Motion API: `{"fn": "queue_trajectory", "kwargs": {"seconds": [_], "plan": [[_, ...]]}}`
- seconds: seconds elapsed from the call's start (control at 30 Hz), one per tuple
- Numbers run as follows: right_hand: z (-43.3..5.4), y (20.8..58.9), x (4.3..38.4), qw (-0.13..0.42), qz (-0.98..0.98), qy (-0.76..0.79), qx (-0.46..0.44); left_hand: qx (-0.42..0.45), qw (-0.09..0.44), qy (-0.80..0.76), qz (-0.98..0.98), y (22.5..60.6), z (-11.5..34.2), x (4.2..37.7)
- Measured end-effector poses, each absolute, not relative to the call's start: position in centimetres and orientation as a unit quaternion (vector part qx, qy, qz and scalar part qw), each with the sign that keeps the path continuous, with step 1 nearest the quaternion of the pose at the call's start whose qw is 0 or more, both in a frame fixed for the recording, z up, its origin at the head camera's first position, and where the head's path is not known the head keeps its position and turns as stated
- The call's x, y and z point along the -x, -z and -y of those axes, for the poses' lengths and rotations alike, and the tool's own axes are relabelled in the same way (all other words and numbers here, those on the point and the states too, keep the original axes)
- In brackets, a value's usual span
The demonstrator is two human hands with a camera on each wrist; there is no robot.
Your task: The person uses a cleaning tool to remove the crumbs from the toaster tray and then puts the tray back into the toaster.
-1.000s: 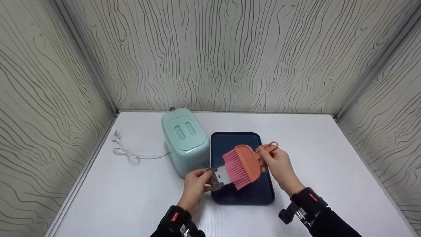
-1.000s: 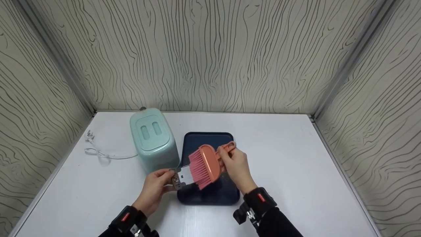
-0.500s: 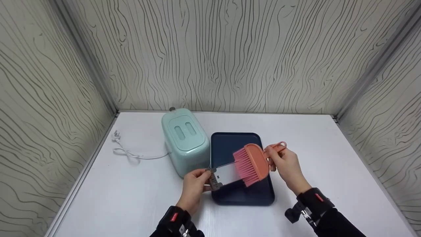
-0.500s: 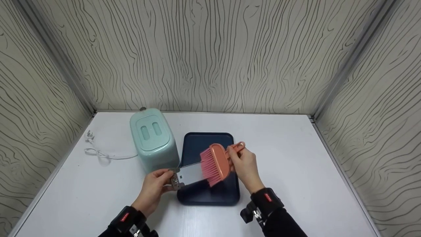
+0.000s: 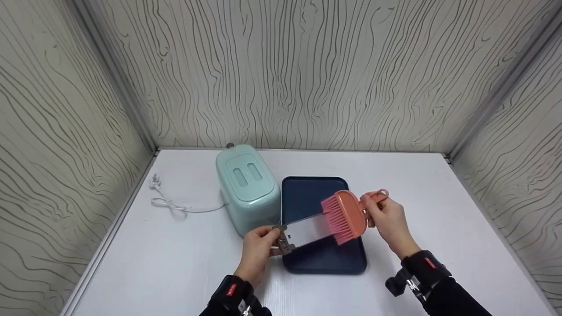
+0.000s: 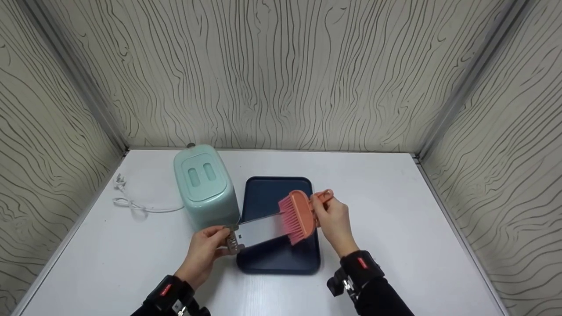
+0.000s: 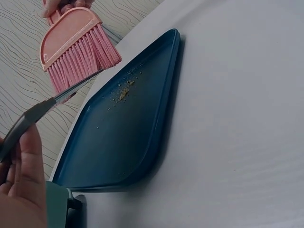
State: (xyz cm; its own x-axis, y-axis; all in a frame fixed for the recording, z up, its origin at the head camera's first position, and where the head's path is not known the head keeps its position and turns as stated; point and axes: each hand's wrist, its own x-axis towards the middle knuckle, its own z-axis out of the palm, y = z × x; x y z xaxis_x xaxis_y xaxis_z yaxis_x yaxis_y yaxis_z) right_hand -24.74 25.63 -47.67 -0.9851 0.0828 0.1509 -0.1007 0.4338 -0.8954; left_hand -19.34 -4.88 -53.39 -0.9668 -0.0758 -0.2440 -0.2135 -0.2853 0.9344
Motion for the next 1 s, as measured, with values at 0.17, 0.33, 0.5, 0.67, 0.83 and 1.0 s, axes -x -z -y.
{"fn": "queue_trajectory", "kwargs": {"seconds": [0.17,0.33,0.5,0.67,0.83,1.0], "plan": [[-25.72,47.84,24.71,0.101,0.845,-0.524,-0.009,0.131,0.043,-0.792,-0.594,53.42,4.83,19.33],[-25.72,48.0,24.74,0.111,0.843,-0.525,-0.014,0.141,0.041,-0.791,-0.593,53.34,4.8,19.28],[-25.85,48.11,24.73,0.132,0.846,-0.516,-0.025,0.141,0.041,-0.785,-0.602,53.23,4.91,19.23],[-26.06,48.19,24.71,0.14,0.848,-0.511,-0.016,0.14,0.032,-0.783,-0.605,53.3,5.08,19.18],[-26.09,48.13,24.73,0.138,0.845,-0.517,0.002,0.143,0.031,-0.785,-0.602,53.31,5.11,19.2],[-26.17,47.79,24.72,0.132,0.833,-0.536,0.023,0.146,0.03,-0.783,-0.603,53.16,5.06,19.14]]}}
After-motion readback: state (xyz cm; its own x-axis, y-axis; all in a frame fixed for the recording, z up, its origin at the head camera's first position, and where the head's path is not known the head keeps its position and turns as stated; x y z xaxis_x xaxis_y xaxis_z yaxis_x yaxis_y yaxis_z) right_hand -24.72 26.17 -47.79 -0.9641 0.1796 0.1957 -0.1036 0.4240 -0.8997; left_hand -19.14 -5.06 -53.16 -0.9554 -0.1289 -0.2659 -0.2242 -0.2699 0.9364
